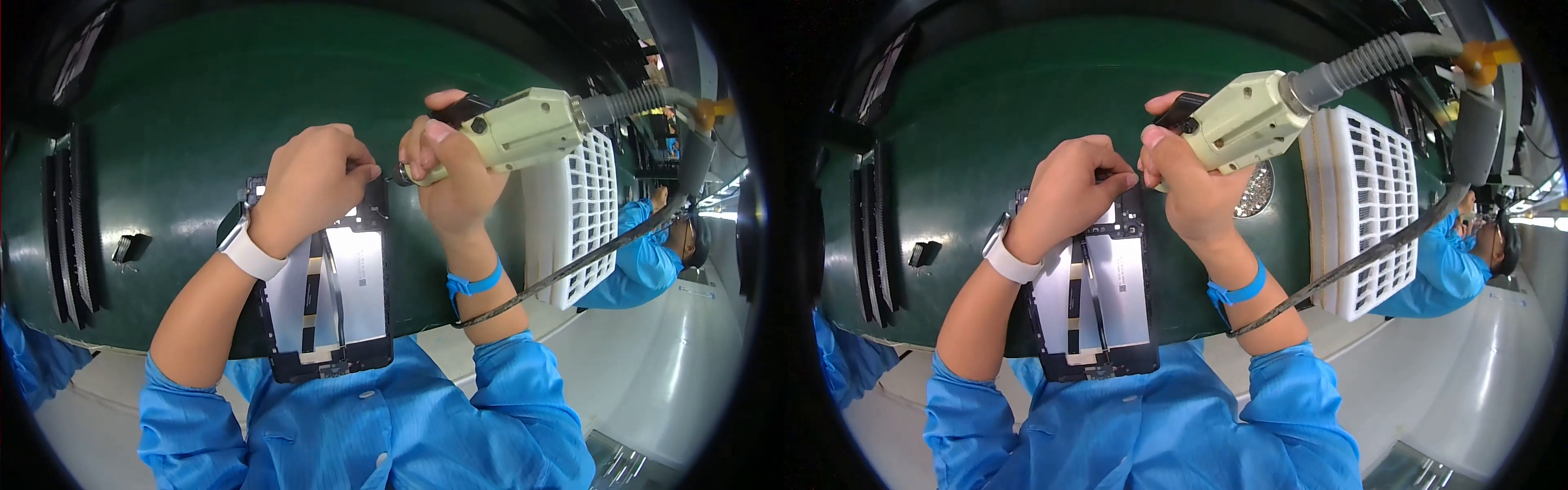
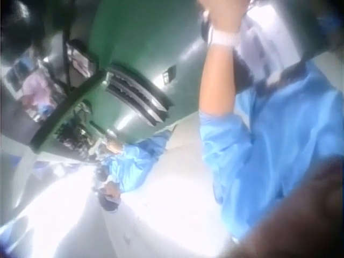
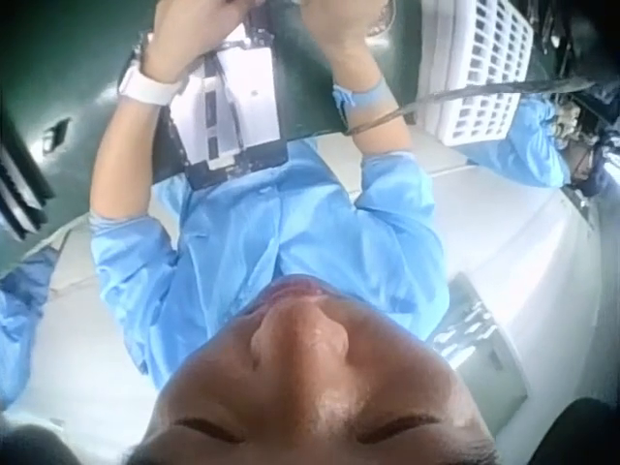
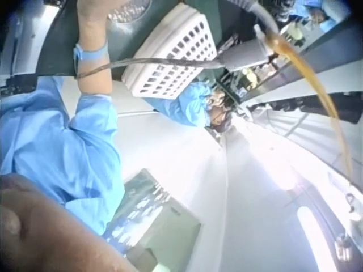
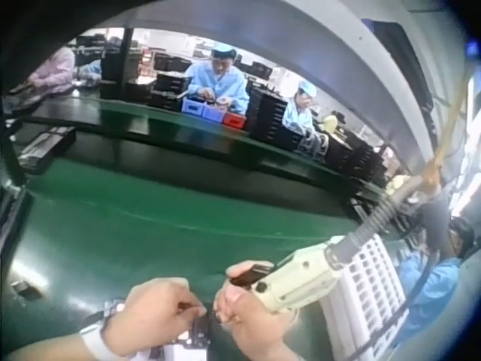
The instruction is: The person drives screws into tablet components using an electric screwdriver and places the assembled tablet onto the conveyor belt.
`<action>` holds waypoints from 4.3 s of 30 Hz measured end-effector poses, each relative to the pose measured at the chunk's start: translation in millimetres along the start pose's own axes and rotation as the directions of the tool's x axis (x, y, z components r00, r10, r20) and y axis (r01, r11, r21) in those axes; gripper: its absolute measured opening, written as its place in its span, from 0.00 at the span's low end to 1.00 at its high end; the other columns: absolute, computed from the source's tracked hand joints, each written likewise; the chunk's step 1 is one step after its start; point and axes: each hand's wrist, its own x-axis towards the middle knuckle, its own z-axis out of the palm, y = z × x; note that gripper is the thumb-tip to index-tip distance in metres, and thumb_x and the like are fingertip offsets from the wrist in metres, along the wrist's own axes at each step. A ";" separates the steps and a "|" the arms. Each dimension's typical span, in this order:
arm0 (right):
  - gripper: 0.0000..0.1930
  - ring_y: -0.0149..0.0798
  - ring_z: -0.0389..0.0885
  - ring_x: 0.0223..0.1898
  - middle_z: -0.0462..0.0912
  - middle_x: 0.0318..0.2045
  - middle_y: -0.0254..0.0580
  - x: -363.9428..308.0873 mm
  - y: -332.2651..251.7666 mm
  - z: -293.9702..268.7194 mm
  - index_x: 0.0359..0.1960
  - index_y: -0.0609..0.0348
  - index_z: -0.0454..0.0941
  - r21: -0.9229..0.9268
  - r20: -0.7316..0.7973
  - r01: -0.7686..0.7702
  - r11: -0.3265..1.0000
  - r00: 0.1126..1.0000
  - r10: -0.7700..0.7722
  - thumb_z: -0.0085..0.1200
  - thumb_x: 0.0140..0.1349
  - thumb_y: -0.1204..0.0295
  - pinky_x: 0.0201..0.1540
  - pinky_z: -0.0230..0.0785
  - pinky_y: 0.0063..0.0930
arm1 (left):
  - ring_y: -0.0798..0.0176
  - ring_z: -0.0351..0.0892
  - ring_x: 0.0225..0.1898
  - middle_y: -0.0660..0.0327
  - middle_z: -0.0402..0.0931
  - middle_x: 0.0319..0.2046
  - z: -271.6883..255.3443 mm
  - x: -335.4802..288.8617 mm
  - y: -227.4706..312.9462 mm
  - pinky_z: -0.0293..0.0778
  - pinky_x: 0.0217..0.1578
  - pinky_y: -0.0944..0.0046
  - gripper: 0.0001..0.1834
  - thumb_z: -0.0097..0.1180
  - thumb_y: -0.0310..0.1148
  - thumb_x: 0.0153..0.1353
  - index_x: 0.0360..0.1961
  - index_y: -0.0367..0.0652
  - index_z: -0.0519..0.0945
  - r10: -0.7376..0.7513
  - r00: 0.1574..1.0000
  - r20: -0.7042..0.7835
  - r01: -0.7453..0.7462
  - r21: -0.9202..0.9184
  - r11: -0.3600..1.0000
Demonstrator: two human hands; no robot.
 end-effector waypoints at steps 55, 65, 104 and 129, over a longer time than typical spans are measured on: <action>0.05 0.31 0.70 0.14 0.72 0.15 0.38 38.0 5.0 -85.3 0.34 0.70 0.76 -0.222 -0.230 0.206 0.953 0.939 -0.257 0.52 0.55 0.83 0.20 0.66 0.26 | 0.56 0.78 0.30 0.57 0.77 0.26 -0.5 1.3 2.9 0.72 0.33 0.60 0.05 0.63 0.27 0.56 0.31 0.37 0.87 -0.046 0.998 0.030 0.046 -0.003 0.999; 0.04 0.31 0.70 0.13 0.72 0.14 0.39 37.8 4.4 -86.0 0.33 0.70 0.76 -0.223 -0.217 0.239 0.945 0.933 -0.287 0.52 0.56 0.82 0.20 0.66 0.27 | 0.54 0.81 0.33 0.59 0.78 0.27 -1.0 -0.2 3.5 0.74 0.34 0.56 0.06 0.61 0.30 0.55 0.27 0.40 0.88 -0.046 0.999 0.024 0.046 -0.005 0.999; 0.14 0.31 0.64 0.22 0.64 0.19 0.32 21.2 -15.0 -59.6 0.46 0.66 0.74 -0.082 0.034 0.150 0.985 0.988 -0.148 0.47 0.60 0.72 0.35 0.63 0.35 | 0.45 0.83 0.31 0.44 0.82 0.27 -16.3 -1.9 5.5 0.78 0.37 0.55 0.09 0.59 0.30 0.55 0.29 0.34 0.86 -0.078 0.993 0.085 0.086 -0.100 0.991; 0.13 0.32 0.68 0.17 0.72 0.17 0.41 -19.2 1.5 7.0 0.44 0.70 0.73 0.002 0.220 0.004 1.000 0.975 -0.004 0.48 0.56 0.82 0.25 0.67 0.30 | 0.51 0.81 0.31 0.54 0.81 0.27 7.4 -1.8 -16.8 0.76 0.34 0.58 0.03 0.61 0.26 0.52 0.27 0.38 0.85 0.077 0.993 -0.085 -0.078 -0.018 0.997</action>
